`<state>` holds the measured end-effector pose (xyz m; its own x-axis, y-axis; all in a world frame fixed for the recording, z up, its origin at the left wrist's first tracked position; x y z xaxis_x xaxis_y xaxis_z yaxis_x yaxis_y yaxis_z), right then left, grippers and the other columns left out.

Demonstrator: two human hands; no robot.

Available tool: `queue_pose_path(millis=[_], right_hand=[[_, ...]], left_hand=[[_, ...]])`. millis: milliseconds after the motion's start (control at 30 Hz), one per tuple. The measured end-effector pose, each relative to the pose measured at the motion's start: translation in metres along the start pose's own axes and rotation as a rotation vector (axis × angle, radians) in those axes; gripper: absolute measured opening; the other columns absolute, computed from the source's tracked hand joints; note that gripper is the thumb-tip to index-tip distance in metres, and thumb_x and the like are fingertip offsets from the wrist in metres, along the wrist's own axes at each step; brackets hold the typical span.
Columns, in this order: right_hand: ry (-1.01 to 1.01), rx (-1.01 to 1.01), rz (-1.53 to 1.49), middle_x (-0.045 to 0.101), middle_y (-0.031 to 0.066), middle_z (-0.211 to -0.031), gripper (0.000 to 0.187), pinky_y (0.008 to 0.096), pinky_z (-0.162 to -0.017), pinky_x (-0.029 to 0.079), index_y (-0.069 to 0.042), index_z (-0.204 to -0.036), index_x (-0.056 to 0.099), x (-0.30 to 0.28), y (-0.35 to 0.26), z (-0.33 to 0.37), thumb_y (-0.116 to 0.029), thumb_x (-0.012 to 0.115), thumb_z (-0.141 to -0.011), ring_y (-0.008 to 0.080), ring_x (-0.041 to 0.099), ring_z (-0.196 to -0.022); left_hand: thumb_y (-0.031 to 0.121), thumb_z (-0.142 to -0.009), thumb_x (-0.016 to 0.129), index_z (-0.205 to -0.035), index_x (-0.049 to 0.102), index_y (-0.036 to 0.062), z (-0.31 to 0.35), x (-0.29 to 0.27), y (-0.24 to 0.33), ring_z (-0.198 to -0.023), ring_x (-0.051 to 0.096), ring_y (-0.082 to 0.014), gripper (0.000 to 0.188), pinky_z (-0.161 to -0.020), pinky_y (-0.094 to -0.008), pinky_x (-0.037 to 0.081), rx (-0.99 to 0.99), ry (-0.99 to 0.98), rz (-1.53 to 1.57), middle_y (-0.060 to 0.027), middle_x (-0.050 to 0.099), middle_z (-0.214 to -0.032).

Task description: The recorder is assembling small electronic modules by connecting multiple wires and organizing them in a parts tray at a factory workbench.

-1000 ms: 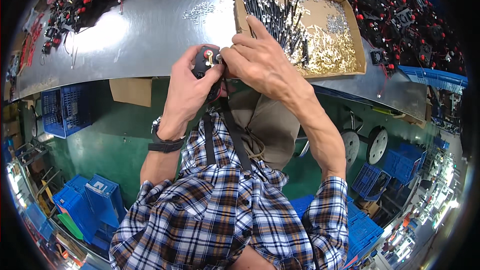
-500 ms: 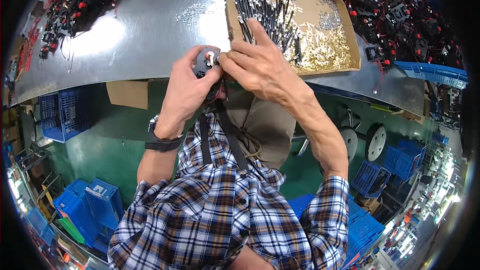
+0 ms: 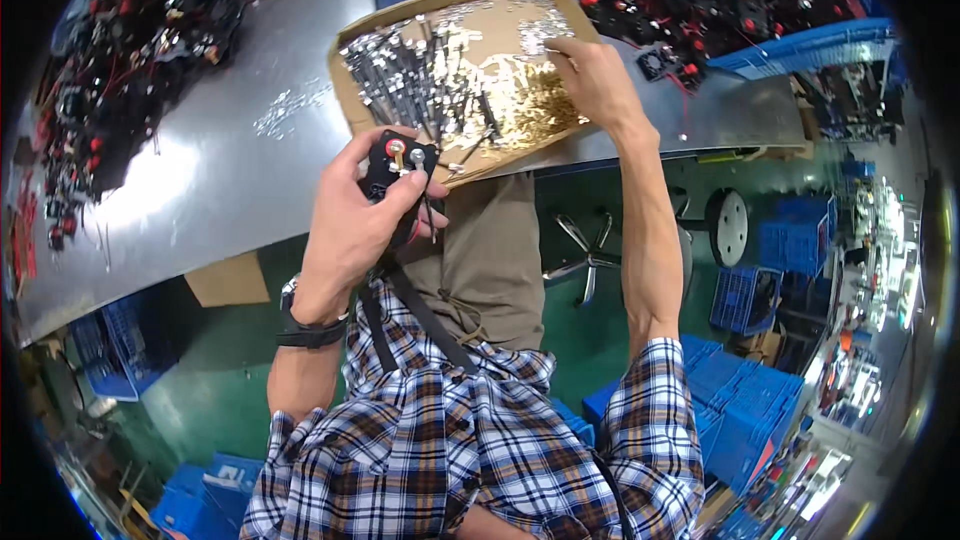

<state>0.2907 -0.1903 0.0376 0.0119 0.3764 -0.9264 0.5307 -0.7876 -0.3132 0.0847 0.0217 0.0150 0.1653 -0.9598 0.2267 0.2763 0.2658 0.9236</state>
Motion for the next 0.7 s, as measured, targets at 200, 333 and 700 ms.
queue_pose_path(millis=[200,333,700], right_hand=[[-0.018,-0.19,0.11,0.07,0.0243,-0.085,0.018,0.0515,-0.075,0.054,-0.004,-0.105,0.07,0.02,-0.01,-0.028,-0.006,0.061,-0.089,0.0429,0.069,-0.087],[0.016,-0.313,0.161,0.071,0.0247,-0.094,0.027,0.049,-0.08,0.054,-0.006,-0.118,0.072,0.026,-0.008,-0.05,-0.011,0.059,-0.096,0.0415,0.07,-0.089],[-0.032,-0.264,0.153,0.072,0.0234,-0.087,0.018,0.0491,-0.076,0.054,-0.003,-0.105,0.071,0.045,0.002,-0.063,-0.01,0.058,-0.096,0.0405,0.07,-0.086]], left_hand=[[0.005,-0.097,0.061,-0.127,0.053,-0.0007,-0.022,0.022,-0.009,-0.069,0.072,-0.0183,0.031,-0.058,-0.0274,0.058,-0.014,-0.061,-0.059,-0.0147,0.073,-0.088],[0.005,-0.097,0.061,-0.127,0.053,-0.0001,-0.022,0.02,-0.009,-0.069,0.073,-0.0188,0.031,-0.058,-0.0277,0.058,-0.02,-0.031,-0.069,-0.014,0.072,-0.087],[0.005,-0.098,0.061,-0.127,0.052,-0.0006,-0.024,0.018,-0.013,-0.069,0.073,-0.0189,0.03,-0.058,-0.0283,0.059,-0.026,-0.038,-0.034,-0.014,0.073,-0.087]])
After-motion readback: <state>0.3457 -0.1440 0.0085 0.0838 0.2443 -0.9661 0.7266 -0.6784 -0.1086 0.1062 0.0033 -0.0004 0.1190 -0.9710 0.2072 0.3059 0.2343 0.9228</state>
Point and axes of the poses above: each hand's wrist, its own z-axis away from the middle knuckle, its own x-axis out of the palm, y = z × x, the point moved 8 cm from there along -z, towards the middle knuckle
